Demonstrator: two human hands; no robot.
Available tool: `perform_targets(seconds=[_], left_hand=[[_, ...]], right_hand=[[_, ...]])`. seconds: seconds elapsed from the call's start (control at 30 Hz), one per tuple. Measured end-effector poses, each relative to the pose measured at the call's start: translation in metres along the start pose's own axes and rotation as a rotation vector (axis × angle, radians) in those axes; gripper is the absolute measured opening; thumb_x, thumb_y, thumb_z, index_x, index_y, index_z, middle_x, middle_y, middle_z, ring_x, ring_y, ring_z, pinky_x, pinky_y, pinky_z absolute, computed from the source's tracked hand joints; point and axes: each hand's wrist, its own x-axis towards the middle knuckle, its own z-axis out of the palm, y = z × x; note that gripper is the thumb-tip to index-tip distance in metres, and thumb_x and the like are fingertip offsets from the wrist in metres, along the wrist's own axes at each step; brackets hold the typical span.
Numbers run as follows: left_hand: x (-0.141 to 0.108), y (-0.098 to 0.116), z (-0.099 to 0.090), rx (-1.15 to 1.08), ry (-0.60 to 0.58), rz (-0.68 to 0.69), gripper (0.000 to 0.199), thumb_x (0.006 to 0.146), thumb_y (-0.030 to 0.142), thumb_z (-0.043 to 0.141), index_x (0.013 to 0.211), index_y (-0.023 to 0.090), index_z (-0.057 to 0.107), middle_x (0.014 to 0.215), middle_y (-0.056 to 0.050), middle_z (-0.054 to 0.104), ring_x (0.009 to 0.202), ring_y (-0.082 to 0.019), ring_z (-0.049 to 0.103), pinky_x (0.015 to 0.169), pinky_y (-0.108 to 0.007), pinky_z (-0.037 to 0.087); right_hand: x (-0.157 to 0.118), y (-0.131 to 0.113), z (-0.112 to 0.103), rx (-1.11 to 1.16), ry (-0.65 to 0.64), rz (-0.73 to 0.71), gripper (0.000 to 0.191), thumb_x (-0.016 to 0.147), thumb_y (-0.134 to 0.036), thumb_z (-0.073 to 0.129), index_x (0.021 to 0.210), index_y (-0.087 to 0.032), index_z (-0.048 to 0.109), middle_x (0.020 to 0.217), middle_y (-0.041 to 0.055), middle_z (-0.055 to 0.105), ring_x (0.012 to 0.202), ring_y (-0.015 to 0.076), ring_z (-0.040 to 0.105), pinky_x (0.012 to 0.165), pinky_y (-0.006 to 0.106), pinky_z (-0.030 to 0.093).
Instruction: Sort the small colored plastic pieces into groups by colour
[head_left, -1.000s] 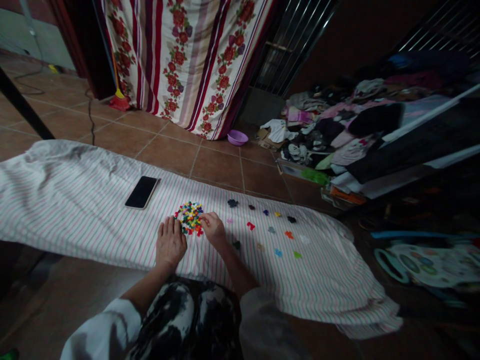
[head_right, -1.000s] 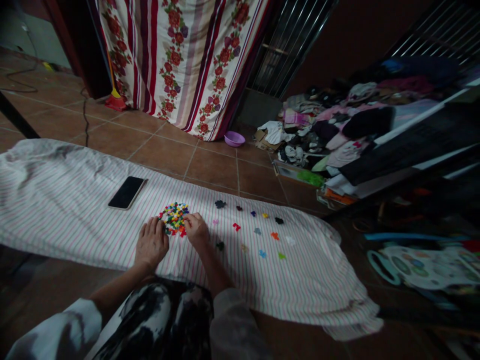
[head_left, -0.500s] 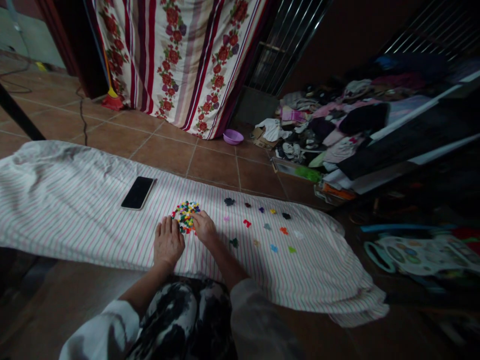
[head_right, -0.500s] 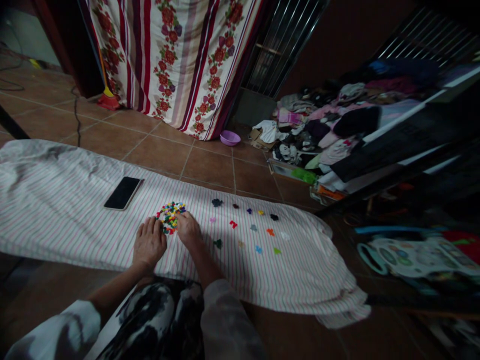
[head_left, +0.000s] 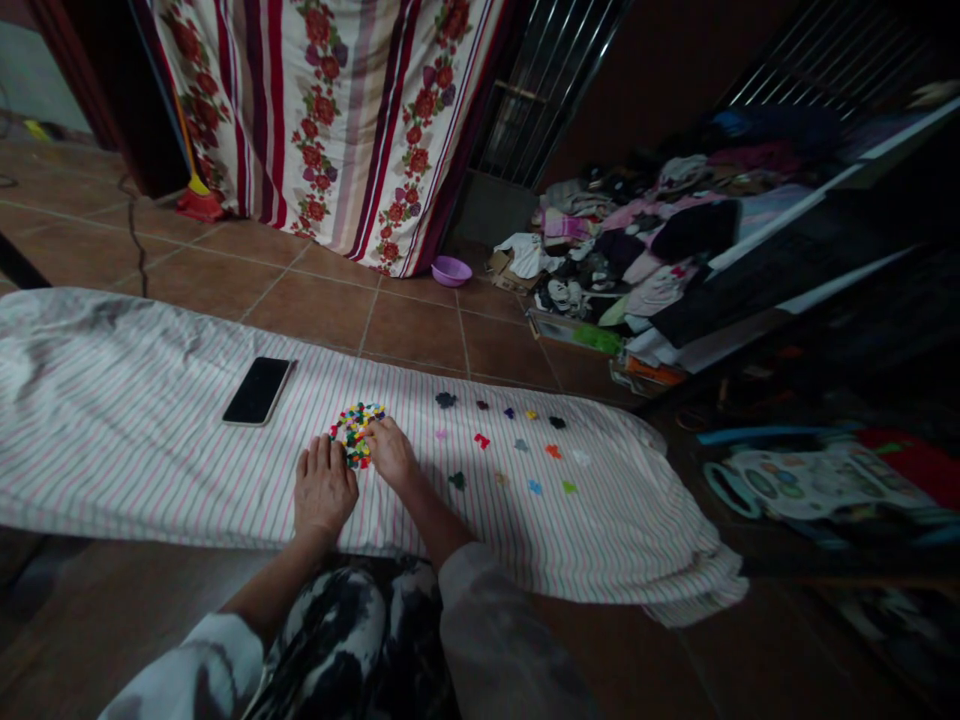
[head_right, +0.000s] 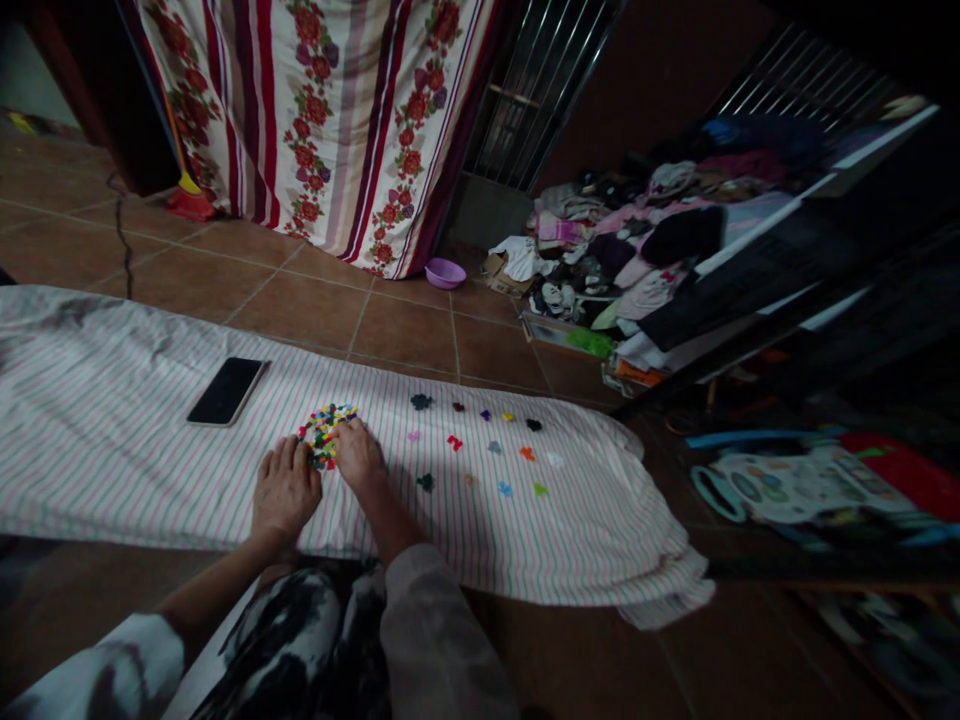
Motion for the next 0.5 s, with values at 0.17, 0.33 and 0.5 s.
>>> perform_targets(seconds=[0.17,0.33,0.5], left_hand=[[0.0000,-0.0014,0.0038,-0.026,-0.006,-0.001,0.045,0.087,0.023,0.040,0.125,0.003,0.055,0.137,-0.024,0.052,0.133,-0.034,0.044,0.111,-0.048,0.030],[0.0006,-0.0006,0.0026,-0.004,-0.014,-0.006,0.047,0.087,0.023,0.039,0.126,0.002,0.054,0.137,-0.024,0.052,0.132,-0.035,0.044,0.110,-0.048,0.031],[0.0002,-0.0004,0.0029,-0.013,-0.018,-0.018,0.047,0.087,0.023,0.039,0.126,0.003,0.054,0.137,-0.023,0.052,0.133,-0.034,0.044,0.111,-0.048,0.031]], right_hand=[[0.0031,-0.0096,-0.0048,-0.147,-0.093,-0.039,0.019,0.095,-0.018,0.046,0.100,-0.019,0.064,0.102,0.0069,0.063,0.097,0.0181,0.057,0.085,0.028,0.047],[0.0028,-0.0092,-0.0056,-0.191,-0.083,-0.106,0.017,0.095,-0.017,0.048,0.100,-0.019,0.065,0.102,0.0066,0.065,0.101,0.0193,0.055,0.089,0.030,0.045],[0.0026,-0.0029,0.0001,-0.164,-0.044,-0.106,0.016,0.094,-0.017,0.049,0.097,-0.019,0.065,0.098,0.0069,0.067,0.098,0.0205,0.056,0.087,0.031,0.045]])
